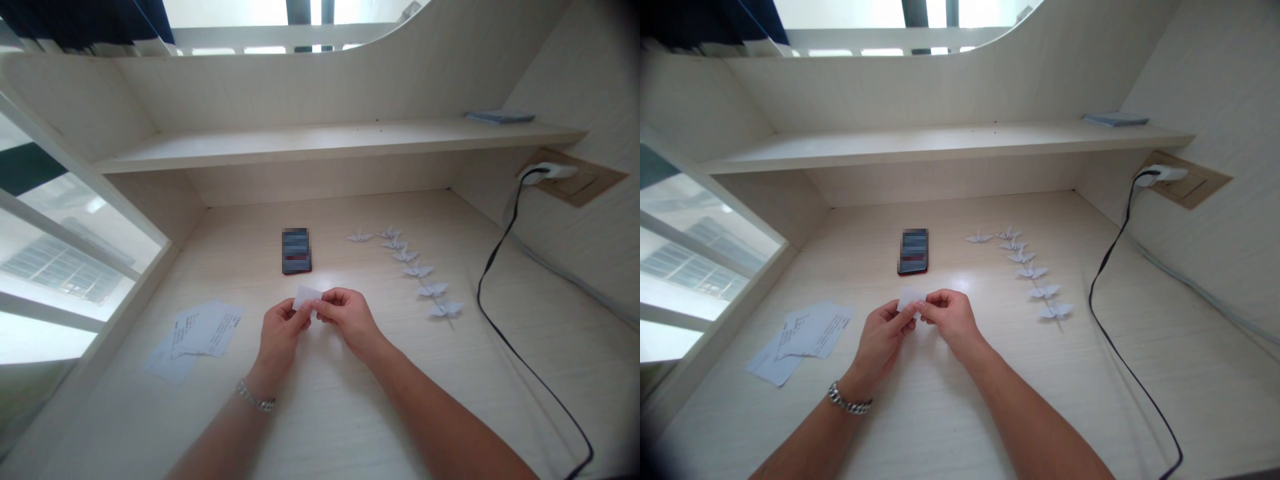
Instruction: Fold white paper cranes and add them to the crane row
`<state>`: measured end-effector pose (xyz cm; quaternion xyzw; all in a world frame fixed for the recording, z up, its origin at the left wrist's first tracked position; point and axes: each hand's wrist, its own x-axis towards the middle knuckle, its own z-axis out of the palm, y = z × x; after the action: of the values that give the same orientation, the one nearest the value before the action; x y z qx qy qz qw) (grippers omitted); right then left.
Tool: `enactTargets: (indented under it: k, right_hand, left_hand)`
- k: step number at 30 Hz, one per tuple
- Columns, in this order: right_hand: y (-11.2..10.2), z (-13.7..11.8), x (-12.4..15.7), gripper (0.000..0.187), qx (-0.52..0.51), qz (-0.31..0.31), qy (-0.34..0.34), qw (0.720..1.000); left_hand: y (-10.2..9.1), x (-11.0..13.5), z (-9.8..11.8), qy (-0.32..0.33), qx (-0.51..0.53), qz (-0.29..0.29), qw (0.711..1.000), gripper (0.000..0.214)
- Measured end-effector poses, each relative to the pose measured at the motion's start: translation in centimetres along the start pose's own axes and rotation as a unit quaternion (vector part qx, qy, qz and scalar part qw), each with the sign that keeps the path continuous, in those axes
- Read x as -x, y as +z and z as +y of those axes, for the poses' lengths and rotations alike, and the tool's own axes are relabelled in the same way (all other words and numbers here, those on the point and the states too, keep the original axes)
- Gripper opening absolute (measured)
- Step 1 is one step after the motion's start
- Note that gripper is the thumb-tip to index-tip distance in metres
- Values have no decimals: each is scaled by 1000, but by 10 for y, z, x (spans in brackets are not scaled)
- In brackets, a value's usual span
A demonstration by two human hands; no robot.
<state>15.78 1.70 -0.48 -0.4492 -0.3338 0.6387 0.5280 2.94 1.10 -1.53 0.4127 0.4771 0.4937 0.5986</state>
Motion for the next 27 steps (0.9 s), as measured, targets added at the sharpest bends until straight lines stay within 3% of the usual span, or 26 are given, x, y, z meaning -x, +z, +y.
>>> enactTargets:
  k: [17, 21, 25, 27]
  right_hand:
    - [4, 7, -2, 21, -67, 37, 9, 997]
    - [-3, 3, -6, 22, -64, 56, 10, 996]
    - [-15, -5, -11, 20, -47, 114, -31, 992]
    - [-16, -4, -12, 22, -16, 103, -39, 994]
  left_hand:
    - [4, 0, 1, -14, 2, 16, 1000, 24]
    - [2, 0, 0, -20, -9, 24, 999, 25]
    - [0, -2, -1, -23, -15, 38, 999, 26]
    - [0, -2, -1, -19, -12, 41, 999, 27]
